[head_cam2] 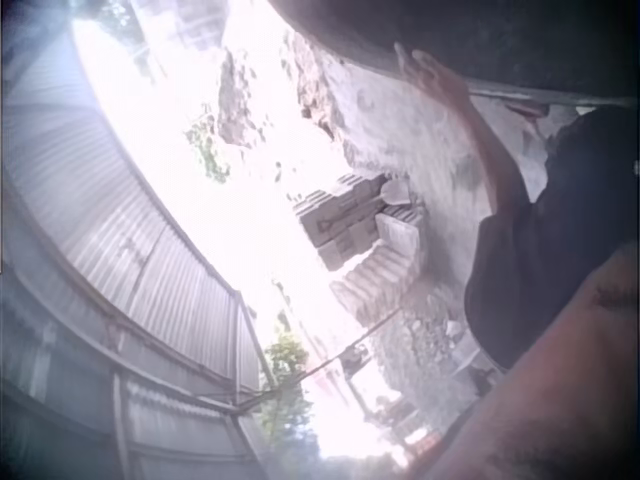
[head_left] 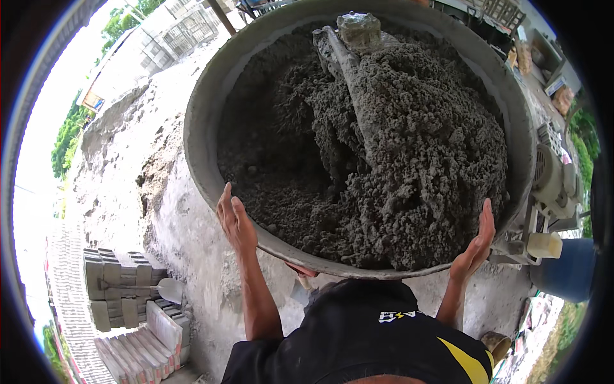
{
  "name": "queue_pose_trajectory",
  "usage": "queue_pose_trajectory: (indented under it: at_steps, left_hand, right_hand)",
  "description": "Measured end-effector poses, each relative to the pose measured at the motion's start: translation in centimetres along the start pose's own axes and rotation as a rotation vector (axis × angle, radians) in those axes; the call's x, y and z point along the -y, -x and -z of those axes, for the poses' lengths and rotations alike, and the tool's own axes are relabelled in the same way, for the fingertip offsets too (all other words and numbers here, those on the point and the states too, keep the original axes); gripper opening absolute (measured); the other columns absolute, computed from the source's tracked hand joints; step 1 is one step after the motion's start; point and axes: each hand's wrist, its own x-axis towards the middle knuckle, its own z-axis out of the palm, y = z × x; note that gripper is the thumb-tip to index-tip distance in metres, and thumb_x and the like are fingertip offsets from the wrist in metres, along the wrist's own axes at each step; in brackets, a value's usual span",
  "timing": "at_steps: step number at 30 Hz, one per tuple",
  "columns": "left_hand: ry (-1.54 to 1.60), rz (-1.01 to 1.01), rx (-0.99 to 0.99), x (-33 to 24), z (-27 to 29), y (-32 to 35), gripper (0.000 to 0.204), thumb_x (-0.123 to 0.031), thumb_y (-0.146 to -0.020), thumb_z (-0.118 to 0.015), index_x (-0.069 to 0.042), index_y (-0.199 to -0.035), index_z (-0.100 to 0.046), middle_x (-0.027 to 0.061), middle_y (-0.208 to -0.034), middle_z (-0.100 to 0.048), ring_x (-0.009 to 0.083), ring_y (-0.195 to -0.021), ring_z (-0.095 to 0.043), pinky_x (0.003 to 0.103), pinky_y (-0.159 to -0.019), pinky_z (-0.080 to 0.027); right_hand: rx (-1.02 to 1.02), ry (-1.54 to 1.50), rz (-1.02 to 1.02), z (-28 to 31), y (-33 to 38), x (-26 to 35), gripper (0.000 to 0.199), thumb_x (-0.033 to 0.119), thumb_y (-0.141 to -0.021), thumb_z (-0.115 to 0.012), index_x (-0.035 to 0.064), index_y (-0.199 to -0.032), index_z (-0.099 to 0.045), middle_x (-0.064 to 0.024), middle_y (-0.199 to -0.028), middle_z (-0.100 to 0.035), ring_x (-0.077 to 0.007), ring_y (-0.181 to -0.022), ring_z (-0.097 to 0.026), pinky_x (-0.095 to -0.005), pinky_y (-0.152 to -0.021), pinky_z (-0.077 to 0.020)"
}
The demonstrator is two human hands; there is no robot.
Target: The person operates a cement mixer, repeatedly checking the concrete consistency by hand and with a shovel. They scrape the interior of the mixer and later shovel mixed concrete out onto the ground.
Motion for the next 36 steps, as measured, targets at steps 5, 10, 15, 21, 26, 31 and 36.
queue_pose_trajectory:
  at_steps: [5, 10, 15, 21, 26, 31, 36]
  left_hand:
    - [-0.019, 0.013, 0.010, -1.4, -0.7, 0.8, 0.059, -0.052, -0.104, -0.034, -0.009, -0.139, -0.055, 0.0155, -0.135, -0.052, 0.0319, -0.125, -0.048, 0.043, -0.102, -0.040]
    - [-0.015, 0.018, 0.034, -1.6, -1.0, 0.9, 0.056, -0.051, -0.105, -0.035, -0.010, -0.134, -0.060, 0.0149, -0.134, -0.053, 0.0310, -0.124, -0.049, 0.043, -0.101, -0.041]
    - [-0.087, 0.025, 0.090, -1.0, -1.2, 1.3, 0.051, -0.049, -0.104, -0.042, -0.010, -0.116, -0.072, 0.0109, -0.125, -0.061, 0.0296, -0.120, -0.052, 0.043, -0.102, -0.040]
    - [-0.444, 0.002, 0.230, -3.2, -1.8, 1.5, 0.028, -0.038, -0.095, -0.063, -0.015, -0.105, -0.077, 0.0024, -0.095, -0.074, 0.0241, -0.099, -0.064, 0.040, -0.099, -0.041]
    - [-0.463, 0.026, 0.307, -5.2, -1.9, 1.6, 0.032, -0.039, -0.089, -0.069, -0.013, -0.107, -0.076, 0.0106, -0.096, -0.075, 0.0285, -0.094, -0.070, 0.040, -0.087, -0.051]
    - [-0.474, 0.038, 0.292, -4.8, -1.8, 1.9, 0.028, -0.037, -0.088, -0.070, -0.017, -0.106, -0.076, 0.0039, -0.090, -0.074, 0.0241, -0.085, -0.067, 0.039, -0.093, -0.046]
    - [-0.484, 0.051, 0.292, -4.8, -2.0, 1.9, 0.027, -0.038, -0.088, -0.071, -0.019, -0.107, -0.076, 0.0014, -0.088, -0.074, 0.0230, -0.082, -0.066, 0.039, -0.096, -0.044]
  right_hand:
    - [-0.017, -0.006, -0.012, 0.7, 0.1, -1.3, 0.058, 0.039, -0.106, -0.027, -0.0057, -0.141, -0.042, -0.0262, -0.145, -0.046, -0.0391, -0.135, -0.045, -0.0483, -0.112, -0.0374]
    - [-0.039, -0.008, -0.011, 1.5, 0.5, -2.4, 0.051, 0.037, -0.106, -0.029, -0.0039, -0.126, -0.053, -0.0222, -0.128, -0.060, -0.0364, -0.121, -0.057, -0.0463, -0.103, -0.0445]
    - [-0.035, -0.097, -0.074, 2.3, 0.5, -2.6, 0.038, 0.026, -0.105, -0.037, -0.0020, -0.105, -0.062, -0.0142, -0.100, -0.068, -0.0300, -0.098, -0.067, -0.0412, -0.090, -0.0519]
    - [-0.087, -0.104, -0.108, 2.5, 0.7, -3.1, 0.013, 0.007, -0.097, -0.054, -0.0021, -0.097, -0.063, -0.0115, -0.093, -0.069, -0.0209, -0.083, -0.066, -0.0309, -0.072, -0.0523]
    - [-0.107, -0.071, -0.128, 2.9, 0.5, -2.9, 0.008, 0.004, -0.095, -0.056, -0.0017, -0.094, -0.062, -0.0105, -0.088, -0.068, -0.0171, -0.076, -0.062, -0.0289, -0.069, -0.0493]
    - [-0.099, -0.065, -0.164, 3.2, 0.7, -3.0, 0.007, 0.004, -0.095, -0.057, -0.0017, -0.094, -0.062, -0.0098, -0.086, -0.067, -0.0160, -0.074, -0.059, -0.0282, -0.068, -0.0470]
    - [-0.107, -0.064, -0.171, 3.3, 0.8, -3.2, 0.007, 0.004, -0.095, -0.057, -0.0016, -0.094, -0.062, -0.0100, -0.086, -0.066, -0.0164, -0.075, -0.059, -0.0287, -0.068, -0.0473]
